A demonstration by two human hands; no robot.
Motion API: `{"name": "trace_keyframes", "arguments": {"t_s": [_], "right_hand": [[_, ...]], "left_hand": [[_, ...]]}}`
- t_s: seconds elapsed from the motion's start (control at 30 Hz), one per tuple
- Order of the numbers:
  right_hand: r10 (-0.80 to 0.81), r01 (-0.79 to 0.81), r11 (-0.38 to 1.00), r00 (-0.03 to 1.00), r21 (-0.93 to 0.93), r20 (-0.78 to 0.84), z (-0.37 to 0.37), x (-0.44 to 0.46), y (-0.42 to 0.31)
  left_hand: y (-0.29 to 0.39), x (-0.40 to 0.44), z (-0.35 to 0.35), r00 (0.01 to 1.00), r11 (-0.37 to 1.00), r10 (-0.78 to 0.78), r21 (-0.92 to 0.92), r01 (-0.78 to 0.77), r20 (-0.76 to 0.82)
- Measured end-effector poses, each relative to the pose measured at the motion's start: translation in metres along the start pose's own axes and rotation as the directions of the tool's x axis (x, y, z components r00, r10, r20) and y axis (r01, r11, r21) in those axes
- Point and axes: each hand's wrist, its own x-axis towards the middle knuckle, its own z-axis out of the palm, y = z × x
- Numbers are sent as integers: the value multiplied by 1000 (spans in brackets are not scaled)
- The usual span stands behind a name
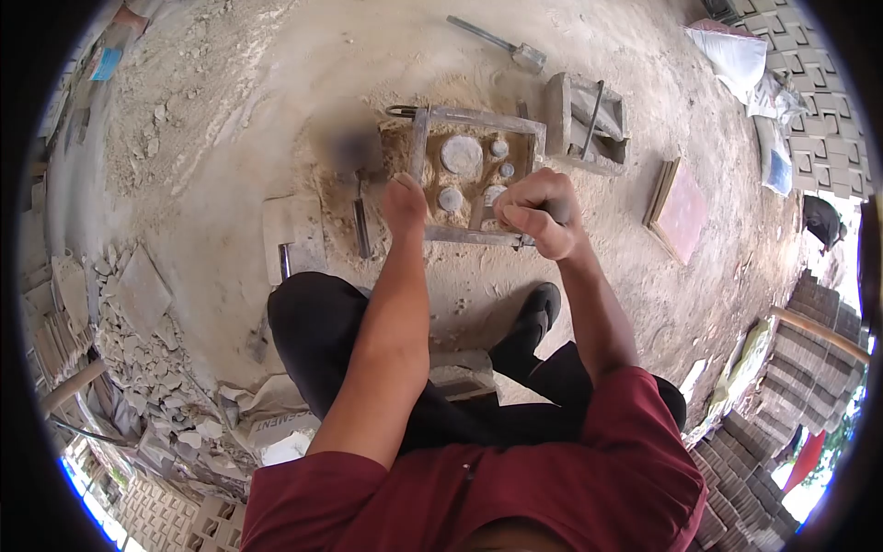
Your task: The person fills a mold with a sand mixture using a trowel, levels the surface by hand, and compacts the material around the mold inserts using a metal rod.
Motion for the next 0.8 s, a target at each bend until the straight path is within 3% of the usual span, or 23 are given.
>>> {"name": "trace_keyframes", "arguments": {"t_s": [0.17,0.27,0.3,0.33,0.37,0.4,0.43,0.5,0.63,0.73,0.8], "right_hand": [[51,-54,993,998,-103,-38,7,8,24],[12,3,977,998,-214,66,6,5,20],[157,-152,973,987,-176,16,4,11,28],[150,-145,971,989,-190,11,0,11,25],[43,-53,987,997,-149,-70,-1,14,24],[48,-52,987,998,-155,-28,-2,18,12],[54,-51,986,998,-161,14,-2,21,-1],[71,-68,985,997,-158,10,3,15,14],[37,-22,978,997,-210,66,-3,7,2],[142,-122,961,988,-249,62,1,-5,20],[114,-96,969,991,-227,69,-4,-8,19]], "left_hand": [[1,1,2,999,999,-10,40,12,-46],[11,-4,-9,998,997,-66,44,66,-3],[18,-6,-13,994,995,-100,22,99,46],[11,-1,-3,995,996,-89,9,88,47],[-1,6,6,997,996,68,50,-69,24],[-14,8,11,978,973,208,103,-208,9],[-7,3,2,984,977,178,117,-178,7],[11,-4,-8,996,987,-92,130,89,12],[13,2,-8,995,990,-97,104,99,-19],[8,-5,-9,997,995,-55,85,51,50],[12,-2,-7,996,995,-82,66,81,18]]}}
